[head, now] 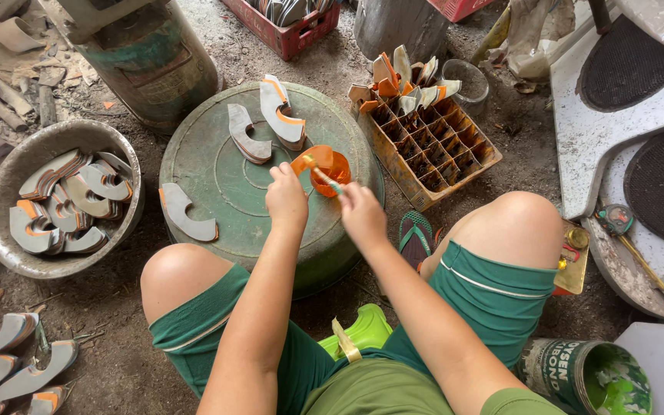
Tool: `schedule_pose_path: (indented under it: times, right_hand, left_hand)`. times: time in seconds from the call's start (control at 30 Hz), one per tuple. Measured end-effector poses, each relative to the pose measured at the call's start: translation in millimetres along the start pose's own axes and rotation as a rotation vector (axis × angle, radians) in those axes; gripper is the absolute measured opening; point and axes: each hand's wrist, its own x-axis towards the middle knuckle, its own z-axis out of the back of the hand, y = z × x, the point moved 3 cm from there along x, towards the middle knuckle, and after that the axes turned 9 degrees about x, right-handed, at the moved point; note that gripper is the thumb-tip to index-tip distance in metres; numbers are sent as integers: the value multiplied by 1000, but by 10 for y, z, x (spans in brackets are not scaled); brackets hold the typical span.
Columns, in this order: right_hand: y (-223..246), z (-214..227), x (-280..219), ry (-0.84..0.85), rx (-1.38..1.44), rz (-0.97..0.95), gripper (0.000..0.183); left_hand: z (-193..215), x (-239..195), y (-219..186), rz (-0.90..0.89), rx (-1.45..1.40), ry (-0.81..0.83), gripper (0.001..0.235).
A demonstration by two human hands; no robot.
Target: The person sits on a low stool and paints curved metal pieces with orange paint using a brush. They dip the brush into a small container, apply paint to the edges of the pieces, and place the finished items into a cardboard crate.
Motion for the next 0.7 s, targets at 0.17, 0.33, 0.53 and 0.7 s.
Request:
schedule_pose_path:
  times: [0.17, 0.33, 0.53, 0.7]
  right_hand:
    - [-45, -139, -1, 35, -73, -24, 11]
    - [-79, -107, 68, -32, 4, -8, 12]
    - [5, -172, 113, -27, 73, -59, 12]
    - [14, -155, 86, -20, 56, 47, 13]
  left_hand:
    - [-39, 28, 12, 0, -115, -16, 63]
    - [5, 11, 1, -7, -79, -51, 59]
    - [120, 2, -16, -27, -120, -68, 60]
    - [112, 7, 27, -19, -188, -107, 61]
